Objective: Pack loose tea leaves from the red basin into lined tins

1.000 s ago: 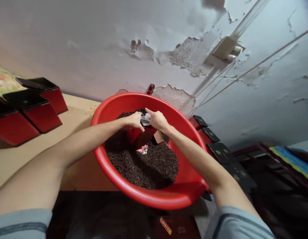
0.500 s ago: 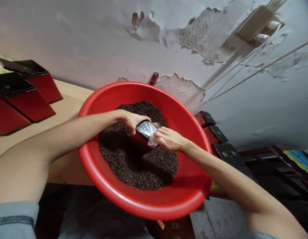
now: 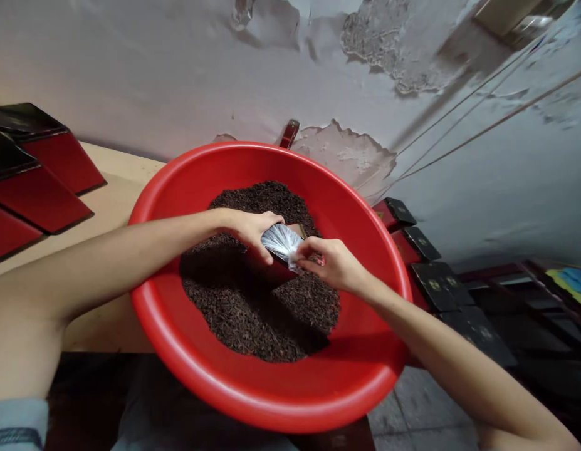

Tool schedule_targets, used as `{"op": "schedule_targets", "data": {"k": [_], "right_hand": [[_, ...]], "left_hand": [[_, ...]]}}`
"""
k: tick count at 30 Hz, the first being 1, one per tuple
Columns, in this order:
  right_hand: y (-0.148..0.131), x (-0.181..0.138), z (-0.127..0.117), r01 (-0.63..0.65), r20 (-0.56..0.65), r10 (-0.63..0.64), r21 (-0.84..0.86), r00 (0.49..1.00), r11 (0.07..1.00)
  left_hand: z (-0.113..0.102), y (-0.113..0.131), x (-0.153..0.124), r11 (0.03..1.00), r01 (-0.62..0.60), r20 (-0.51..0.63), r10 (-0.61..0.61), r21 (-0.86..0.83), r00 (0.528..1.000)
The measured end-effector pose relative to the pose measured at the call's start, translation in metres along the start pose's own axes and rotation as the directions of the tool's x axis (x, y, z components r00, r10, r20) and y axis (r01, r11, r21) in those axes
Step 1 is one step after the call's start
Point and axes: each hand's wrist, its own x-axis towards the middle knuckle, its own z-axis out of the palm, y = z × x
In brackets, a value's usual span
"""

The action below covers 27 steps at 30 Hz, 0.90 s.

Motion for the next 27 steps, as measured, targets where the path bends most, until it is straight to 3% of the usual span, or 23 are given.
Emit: {"op": "schedule_targets", "data": {"k": [2, 4, 9, 12, 15, 17, 19, 22, 24, 27], "right_hand": [[-0.002, 0.000, 0.000, -0.058, -0.029, 0.057, -0.031, 0.998, 0.998], [-0.004, -0.001, 0.002, -0.037, -0.035, 0.032, -0.159, 0.999, 0.987], [-0.007, -0.002, 0.008, 0.229, 0.096, -0.211, -0.531, 0.973, 0.816], [-0.009, -0.001, 0.006, 0.290, 0.182, -0.228, -0.507, 0.956, 0.812], [-0.013, -0.001, 0.000, 0.264, 0.263, -0.163, -0.414, 0.951, 0.871], [-0.016, -0.001, -0.005, 0.250, 0.273, -0.136, -0.442, 0.952, 0.862], [-0.018, -0.002, -0.008, 0.248, 0.258, -0.127, -0.517, 0.958, 0.819], [-0.022, -0.007, -0.005, 0.273, 0.290, -0.117, -0.586, 0.950, 0.763], [-0.027, -0.012, 0.001, 0.298, 0.320, -0.113, -0.620, 0.941, 0.726], [-0.038, -0.022, 0.010, 0.309, 0.321, -0.109, -0.678, 0.941, 0.666]], "left_hand": [[0.000, 0.004, 0.000, 1.000, 0.024, -0.010, -0.024, -0.005, 1.000], [0.000, 0.006, 0.000, 1.000, 0.014, -0.011, -0.014, 0.002, 1.000], [-0.001, 0.011, 0.001, 0.999, 0.047, 0.004, -0.047, 0.016, 0.999], [0.002, 0.021, 0.002, 0.989, 0.142, -0.050, -0.144, -0.044, 0.988], [0.011, 0.030, 0.005, 0.965, 0.239, -0.130, -0.252, -0.111, 0.959], [0.018, 0.032, 0.006, 0.964, 0.242, -0.197, -0.259, -0.109, 0.945], [0.024, 0.031, 0.007, 0.986, 0.164, -0.299, -0.166, -0.032, 0.940], [0.028, 0.027, 0.006, 0.980, -0.044, -0.386, 0.117, 0.192, 0.915], [0.026, 0.024, 0.004, 0.938, -0.167, -0.349, 0.273, 0.305, 0.897], [0.021, 0.023, 0.002, 0.878, -0.316, -0.242, 0.414, 0.360, 0.877]]}}
